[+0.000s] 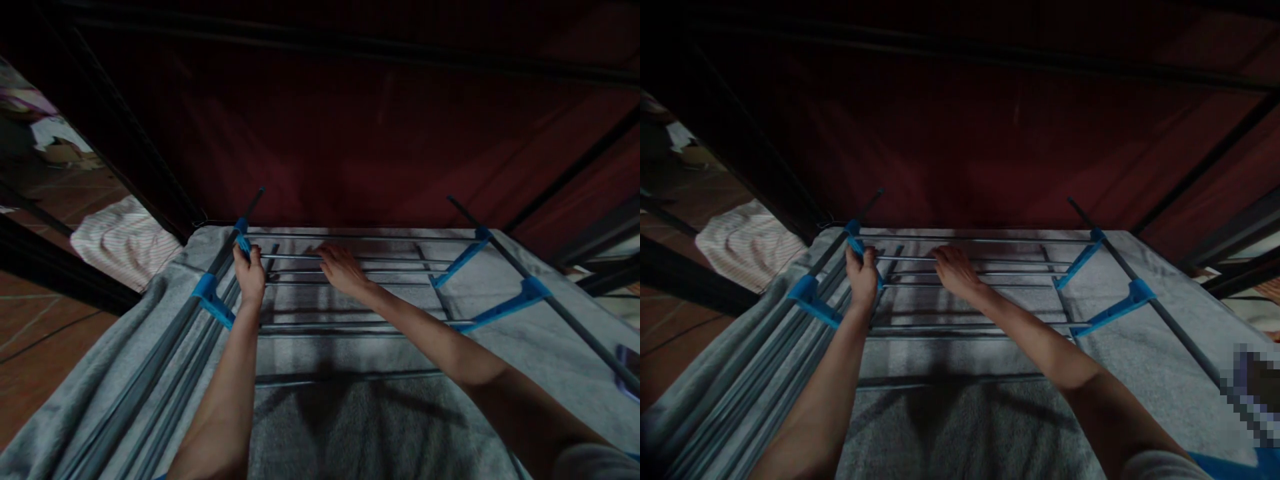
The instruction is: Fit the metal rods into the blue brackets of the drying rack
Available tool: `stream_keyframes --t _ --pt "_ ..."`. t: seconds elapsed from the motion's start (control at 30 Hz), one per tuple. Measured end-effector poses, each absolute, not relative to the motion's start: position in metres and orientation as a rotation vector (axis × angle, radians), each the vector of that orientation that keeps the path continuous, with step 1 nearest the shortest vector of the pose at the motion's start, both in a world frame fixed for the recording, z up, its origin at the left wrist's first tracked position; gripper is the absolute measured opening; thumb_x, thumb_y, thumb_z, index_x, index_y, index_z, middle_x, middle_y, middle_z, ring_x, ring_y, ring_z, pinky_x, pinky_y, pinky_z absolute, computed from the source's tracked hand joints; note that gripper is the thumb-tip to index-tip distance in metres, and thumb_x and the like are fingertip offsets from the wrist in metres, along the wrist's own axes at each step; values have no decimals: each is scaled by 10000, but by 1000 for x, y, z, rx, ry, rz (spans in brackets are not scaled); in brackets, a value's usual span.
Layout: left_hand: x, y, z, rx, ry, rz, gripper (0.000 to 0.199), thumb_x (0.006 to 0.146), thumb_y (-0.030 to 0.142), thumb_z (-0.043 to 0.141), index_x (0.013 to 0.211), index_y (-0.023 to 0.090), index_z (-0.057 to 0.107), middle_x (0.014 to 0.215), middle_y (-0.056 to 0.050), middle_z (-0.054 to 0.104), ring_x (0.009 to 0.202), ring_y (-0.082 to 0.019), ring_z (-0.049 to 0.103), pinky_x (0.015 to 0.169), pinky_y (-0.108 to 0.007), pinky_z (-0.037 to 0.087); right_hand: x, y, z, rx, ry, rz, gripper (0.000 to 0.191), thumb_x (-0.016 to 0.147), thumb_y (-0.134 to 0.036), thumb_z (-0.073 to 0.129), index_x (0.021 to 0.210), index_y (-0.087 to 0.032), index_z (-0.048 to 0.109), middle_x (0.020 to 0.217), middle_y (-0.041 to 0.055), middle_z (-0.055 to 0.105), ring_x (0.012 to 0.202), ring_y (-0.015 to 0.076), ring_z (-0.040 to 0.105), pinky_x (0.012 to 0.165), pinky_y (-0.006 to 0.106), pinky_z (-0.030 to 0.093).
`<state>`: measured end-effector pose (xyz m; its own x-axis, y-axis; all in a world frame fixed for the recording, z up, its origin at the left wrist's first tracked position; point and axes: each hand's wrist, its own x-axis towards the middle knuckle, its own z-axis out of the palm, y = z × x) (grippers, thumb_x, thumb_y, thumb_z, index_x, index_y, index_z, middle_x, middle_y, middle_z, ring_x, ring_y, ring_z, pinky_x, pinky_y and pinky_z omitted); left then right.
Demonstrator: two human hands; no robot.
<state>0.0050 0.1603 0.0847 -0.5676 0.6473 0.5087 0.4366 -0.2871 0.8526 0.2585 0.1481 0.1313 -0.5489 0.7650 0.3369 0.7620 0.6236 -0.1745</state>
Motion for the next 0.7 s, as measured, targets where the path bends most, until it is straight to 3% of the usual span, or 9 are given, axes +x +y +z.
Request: stream_keyframes --t 0.33,0.53,0.7 --pt "2 159 76 1351 1813 1920 395 926 549 521 1046 186 619 1014 -113 687 1012 -266 659 1004 -437 500 256 160 129 -1365 -2642 13 317 1080 -323 400 1220 -179 645 1236 134 691 1139 242 665 935 354 526" --pt "-2 161 74 1345 1871 1891 283 934 499 519 989 231 592 958 -70 648 971 -279 624 1027 -511 475 258 166 128 -1287 -2653 3 314 1087 -339 383 1220 -178 616 1245 136 705 1123 246 688 852 358 564" --pt "-3 162 73 1344 1864 1891 275 918 495 521 984 232 568 930 -56 593 929 -256 580 999 -467 478 261 170 129 -1238 -2707 18 329 1093 -352 362 1221 -176 608 1243 131 719 1134 248 694 854 360 568"
